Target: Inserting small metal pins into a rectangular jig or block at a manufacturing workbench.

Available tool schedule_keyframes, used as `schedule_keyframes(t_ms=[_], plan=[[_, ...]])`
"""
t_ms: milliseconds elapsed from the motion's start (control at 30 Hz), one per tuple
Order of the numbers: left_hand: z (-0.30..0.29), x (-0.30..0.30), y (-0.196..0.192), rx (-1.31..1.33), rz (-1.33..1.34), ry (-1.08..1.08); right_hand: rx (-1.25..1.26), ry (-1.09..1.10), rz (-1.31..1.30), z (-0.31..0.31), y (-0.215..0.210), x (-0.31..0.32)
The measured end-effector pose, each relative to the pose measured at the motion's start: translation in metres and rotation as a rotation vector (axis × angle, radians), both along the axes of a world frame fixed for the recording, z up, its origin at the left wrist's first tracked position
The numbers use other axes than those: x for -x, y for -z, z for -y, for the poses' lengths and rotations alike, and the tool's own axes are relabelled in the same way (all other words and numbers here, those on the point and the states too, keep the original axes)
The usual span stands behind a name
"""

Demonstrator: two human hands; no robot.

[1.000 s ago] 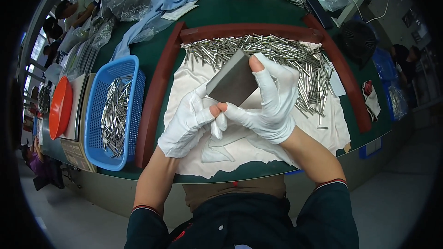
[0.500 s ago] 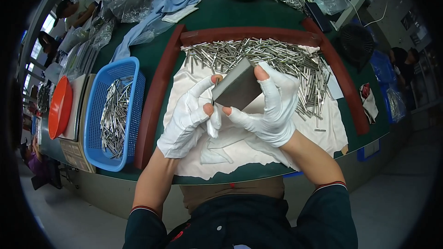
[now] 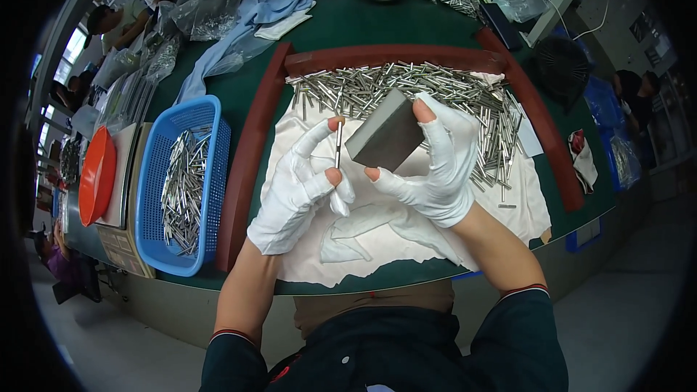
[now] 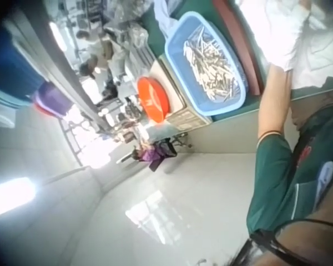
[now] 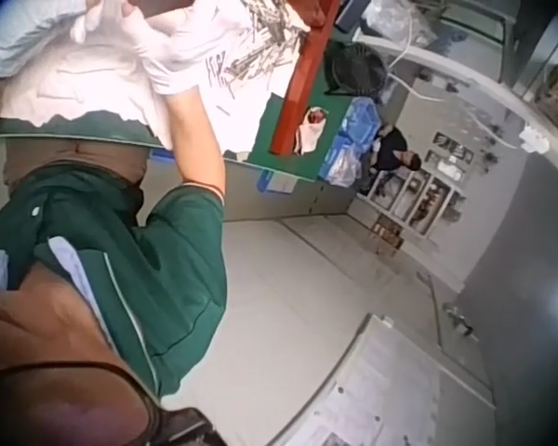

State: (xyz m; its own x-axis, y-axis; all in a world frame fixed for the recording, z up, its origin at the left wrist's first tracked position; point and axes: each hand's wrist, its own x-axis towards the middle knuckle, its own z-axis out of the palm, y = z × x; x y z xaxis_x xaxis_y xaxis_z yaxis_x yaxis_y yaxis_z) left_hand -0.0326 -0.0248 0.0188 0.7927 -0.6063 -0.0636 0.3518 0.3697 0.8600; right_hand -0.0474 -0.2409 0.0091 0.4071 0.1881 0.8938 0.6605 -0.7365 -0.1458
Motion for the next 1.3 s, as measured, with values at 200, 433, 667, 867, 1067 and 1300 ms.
schedule_keyframes(t_ms=[200,433,667,867,1067,1300], plan=[[0.008,0.003,0.002,-0.025,-0.007,0.047,0.056,0.050,-0.056,-0.006,0.000,0.002],[0.006,0.003,-0.002,0.036,-0.043,0.074,-0.018,-0.060,-0.128,0.000,0.005,0.004],[-0.001,0.001,0.000,0.031,-0.038,0.071,-0.005,-0.020,-0.148,0.001,0.011,0.003],[-0.001,0.003,-0.001,-0.008,-0.036,0.057,-0.031,-0.041,-0.079,-0.008,0.003,0.001],[0.007,0.004,-0.007,-0.112,-0.011,0.103,0.005,-0.015,-0.076,-0.007,-0.002,0.003],[0.002,0.004,-0.005,-0.094,0.057,0.013,-0.003,-0.005,-0.085,0.007,0.002,0.001]])
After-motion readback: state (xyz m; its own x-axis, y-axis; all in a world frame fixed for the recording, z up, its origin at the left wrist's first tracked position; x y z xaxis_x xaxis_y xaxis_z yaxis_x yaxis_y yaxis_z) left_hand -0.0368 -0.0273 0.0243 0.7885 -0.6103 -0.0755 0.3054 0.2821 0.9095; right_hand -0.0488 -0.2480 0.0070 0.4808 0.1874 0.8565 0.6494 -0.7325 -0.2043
